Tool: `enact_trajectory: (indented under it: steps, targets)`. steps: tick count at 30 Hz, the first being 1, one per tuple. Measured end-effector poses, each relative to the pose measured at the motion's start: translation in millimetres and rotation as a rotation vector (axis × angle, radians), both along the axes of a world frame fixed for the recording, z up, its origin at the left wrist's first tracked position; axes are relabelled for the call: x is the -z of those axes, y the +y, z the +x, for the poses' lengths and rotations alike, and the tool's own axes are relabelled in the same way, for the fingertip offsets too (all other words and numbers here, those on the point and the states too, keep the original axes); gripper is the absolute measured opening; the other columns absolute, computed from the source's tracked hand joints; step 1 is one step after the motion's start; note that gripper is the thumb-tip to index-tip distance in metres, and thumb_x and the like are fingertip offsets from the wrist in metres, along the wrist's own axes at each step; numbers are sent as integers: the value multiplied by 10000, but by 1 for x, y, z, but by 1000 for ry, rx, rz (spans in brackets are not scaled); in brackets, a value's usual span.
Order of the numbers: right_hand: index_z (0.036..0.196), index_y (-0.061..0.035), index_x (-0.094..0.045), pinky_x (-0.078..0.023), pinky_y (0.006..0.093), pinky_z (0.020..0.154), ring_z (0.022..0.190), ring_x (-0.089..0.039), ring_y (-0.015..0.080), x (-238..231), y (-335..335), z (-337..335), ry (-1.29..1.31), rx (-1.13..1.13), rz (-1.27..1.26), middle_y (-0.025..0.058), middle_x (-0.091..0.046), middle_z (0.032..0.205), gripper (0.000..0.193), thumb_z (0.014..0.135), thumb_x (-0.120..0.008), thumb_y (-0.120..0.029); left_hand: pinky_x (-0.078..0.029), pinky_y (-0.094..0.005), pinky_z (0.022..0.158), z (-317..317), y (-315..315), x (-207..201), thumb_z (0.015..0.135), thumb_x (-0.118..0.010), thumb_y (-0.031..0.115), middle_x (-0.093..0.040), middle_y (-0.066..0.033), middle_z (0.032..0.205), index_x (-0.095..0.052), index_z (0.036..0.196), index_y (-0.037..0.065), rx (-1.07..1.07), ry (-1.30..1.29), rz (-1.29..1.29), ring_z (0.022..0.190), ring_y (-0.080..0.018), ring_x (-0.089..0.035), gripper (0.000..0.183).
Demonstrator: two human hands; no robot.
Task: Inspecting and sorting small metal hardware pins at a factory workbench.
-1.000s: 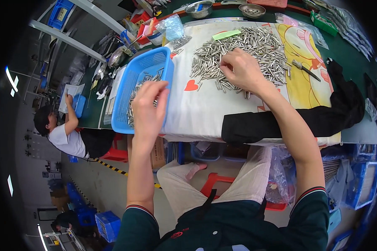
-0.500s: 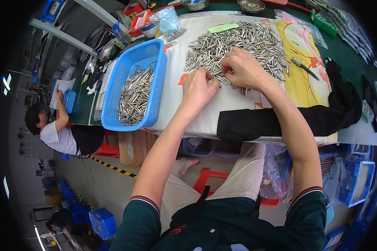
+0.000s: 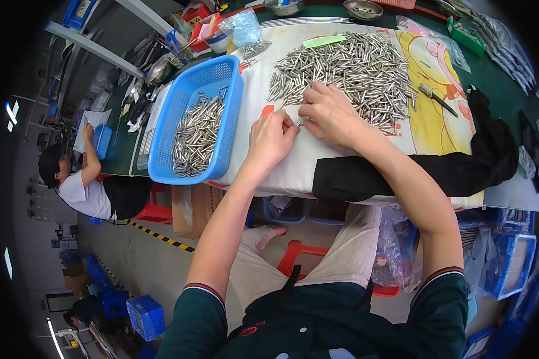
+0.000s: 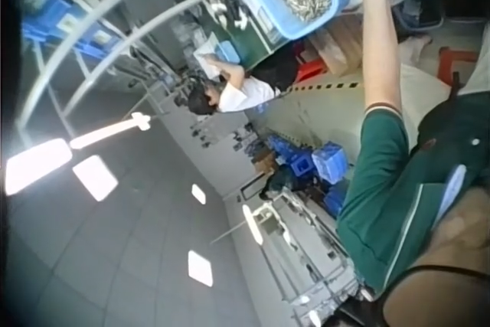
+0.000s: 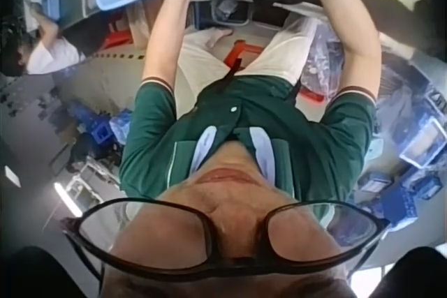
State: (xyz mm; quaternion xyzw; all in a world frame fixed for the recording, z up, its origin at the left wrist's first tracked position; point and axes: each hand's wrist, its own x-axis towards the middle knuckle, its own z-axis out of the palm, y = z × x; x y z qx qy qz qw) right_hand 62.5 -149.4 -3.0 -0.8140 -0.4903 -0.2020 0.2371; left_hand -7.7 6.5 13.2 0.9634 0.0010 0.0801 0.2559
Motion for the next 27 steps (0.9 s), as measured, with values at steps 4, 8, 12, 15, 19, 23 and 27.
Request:
enact_trajectory:
  steps: [4,8,12,15,19,23,27]
  targets:
    - [708,-66,-609,-399,329,743,880,-493,204,3,7,-1,-87,-32,-80,35,-538,825,74,700,-638,-133,-474,-446,646,-16,5,6,712,-618,58,-606,-190,717,-586,712,-26,26,-141,203,678,-357,-602,89]
    - [732,-54,-580,-417,337,695,806,-518,220,-7,2,5,-83,-92,60,54,-545,769,67,714,-617,-106,-471,-459,646,-15,12,5,700,-596,17,-589,-202,738,-571,709,-32,51,-208,166,680,-370,-592,56]
    - [818,-17,-621,-448,351,734,777,-527,252,-17,-11,19,45,-24,246,78,-559,733,120,732,-629,-100,-470,-448,645,-2,18,0,687,-585,2,-584,-197,721,-575,724,-31,13,-257,167,681,-369,-589,50]
    - [775,-44,-665,-447,362,777,841,-527,256,-19,-17,17,58,-20,72,85,-582,773,92,724,-621,-106,-463,-423,670,11,24,4,704,-576,-5,-571,-158,769,-583,760,0,29,-336,282,744,-329,-576,57]
    - [737,-46,-621,-432,347,755,844,-512,245,-13,-16,15,32,-24,-68,69,-562,808,57,717,-631,-99,-461,-401,688,21,32,10,723,-546,-10,-553,-110,833,-581,788,32,142,-368,440,796,-283,-559,84]
    - [744,-50,-602,-427,359,754,852,-517,245,-9,-10,8,30,30,-44,70,-568,812,68,726,-626,-111,-467,-386,685,18,32,14,719,-541,-9,-541,-94,829,-579,795,36,265,-426,403,780,-265,-558,96]
    - [760,-48,-603,-423,379,767,863,-529,257,3,3,-8,40,236,-84,78,-583,816,98,734,-635,-137,-474,-357,703,16,31,15,733,-598,-3,-587,-72,904,-605,809,27,365,-474,318,806,-262,-580,82]
